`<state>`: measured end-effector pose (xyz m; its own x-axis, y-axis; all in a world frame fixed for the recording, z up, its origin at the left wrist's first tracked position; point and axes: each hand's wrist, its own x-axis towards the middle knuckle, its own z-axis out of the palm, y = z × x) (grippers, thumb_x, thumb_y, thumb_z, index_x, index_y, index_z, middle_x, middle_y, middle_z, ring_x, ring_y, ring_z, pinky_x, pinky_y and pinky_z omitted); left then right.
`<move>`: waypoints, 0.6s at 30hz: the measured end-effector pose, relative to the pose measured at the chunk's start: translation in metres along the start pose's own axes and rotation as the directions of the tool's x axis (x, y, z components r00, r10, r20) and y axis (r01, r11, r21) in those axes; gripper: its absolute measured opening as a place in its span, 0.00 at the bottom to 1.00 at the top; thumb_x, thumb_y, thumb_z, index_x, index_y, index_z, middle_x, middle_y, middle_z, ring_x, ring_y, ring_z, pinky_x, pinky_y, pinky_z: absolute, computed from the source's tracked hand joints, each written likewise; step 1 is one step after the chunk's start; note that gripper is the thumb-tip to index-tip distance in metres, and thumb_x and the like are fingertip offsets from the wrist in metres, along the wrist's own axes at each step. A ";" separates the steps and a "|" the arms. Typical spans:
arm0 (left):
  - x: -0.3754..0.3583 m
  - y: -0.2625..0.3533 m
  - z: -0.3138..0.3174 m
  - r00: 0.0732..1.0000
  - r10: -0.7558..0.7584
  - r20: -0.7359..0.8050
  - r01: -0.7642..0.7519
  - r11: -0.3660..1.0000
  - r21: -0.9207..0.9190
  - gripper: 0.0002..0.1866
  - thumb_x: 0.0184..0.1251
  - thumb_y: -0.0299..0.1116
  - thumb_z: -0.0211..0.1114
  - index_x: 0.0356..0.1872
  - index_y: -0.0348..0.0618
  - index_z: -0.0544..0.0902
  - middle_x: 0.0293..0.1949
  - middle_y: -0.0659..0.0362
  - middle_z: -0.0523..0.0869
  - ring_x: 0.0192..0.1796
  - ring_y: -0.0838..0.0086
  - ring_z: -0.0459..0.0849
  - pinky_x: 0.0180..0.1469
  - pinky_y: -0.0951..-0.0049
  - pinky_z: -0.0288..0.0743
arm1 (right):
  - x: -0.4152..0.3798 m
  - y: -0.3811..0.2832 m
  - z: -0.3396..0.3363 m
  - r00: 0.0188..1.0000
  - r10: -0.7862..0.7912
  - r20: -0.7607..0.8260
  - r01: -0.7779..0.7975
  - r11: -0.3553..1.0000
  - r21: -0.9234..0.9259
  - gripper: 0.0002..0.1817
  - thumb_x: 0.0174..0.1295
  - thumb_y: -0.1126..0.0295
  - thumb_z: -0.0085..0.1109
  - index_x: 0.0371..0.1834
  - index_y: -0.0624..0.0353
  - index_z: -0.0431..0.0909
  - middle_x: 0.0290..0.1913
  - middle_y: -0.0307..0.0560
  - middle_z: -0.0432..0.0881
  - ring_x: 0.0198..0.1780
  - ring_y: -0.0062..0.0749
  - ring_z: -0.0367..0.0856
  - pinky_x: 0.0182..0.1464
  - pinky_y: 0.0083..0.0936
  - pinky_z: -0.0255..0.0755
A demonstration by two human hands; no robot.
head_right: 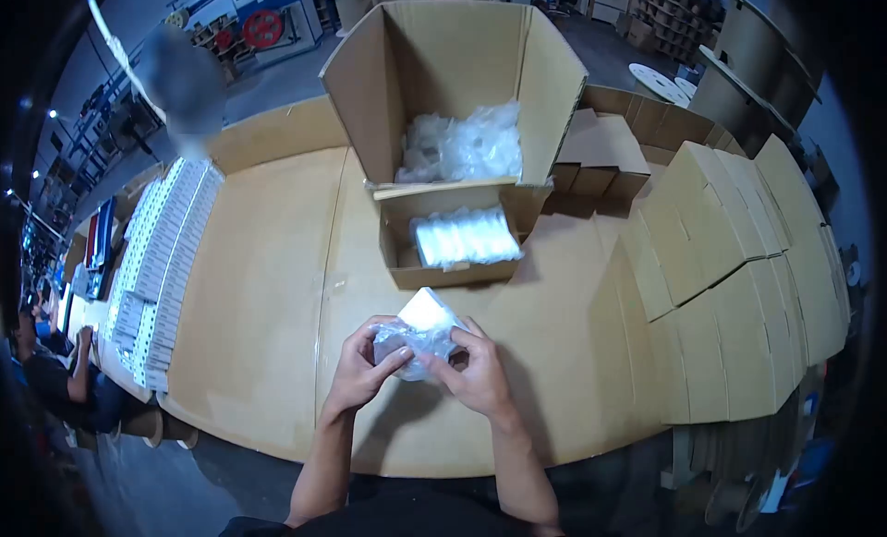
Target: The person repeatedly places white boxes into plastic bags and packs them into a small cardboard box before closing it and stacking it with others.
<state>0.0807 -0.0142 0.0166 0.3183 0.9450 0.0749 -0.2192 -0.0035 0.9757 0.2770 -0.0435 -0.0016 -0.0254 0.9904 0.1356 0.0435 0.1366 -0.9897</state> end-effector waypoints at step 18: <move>-0.015 -0.028 -0.022 0.870 0.151 -0.470 -0.004 0.955 0.298 0.12 0.84 0.36 0.56 0.39 0.39 0.80 0.19 0.68 0.72 0.20 0.88 0.67 0.20 0.77 0.58 | -0.036 -0.007 0.027 0.901 0.271 0.339 -0.190 0.948 -0.254 0.21 0.64 0.60 0.74 0.27 0.72 0.85 0.50 0.50 0.85 0.30 0.28 0.83 0.29 0.25 0.75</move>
<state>0.0614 -0.0212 -0.0162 -0.1900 0.9750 0.1153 0.0641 -0.1049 0.9924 0.2510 -0.0810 -0.0004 -0.3492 0.9229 -0.1619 0.2997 -0.0537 -0.9525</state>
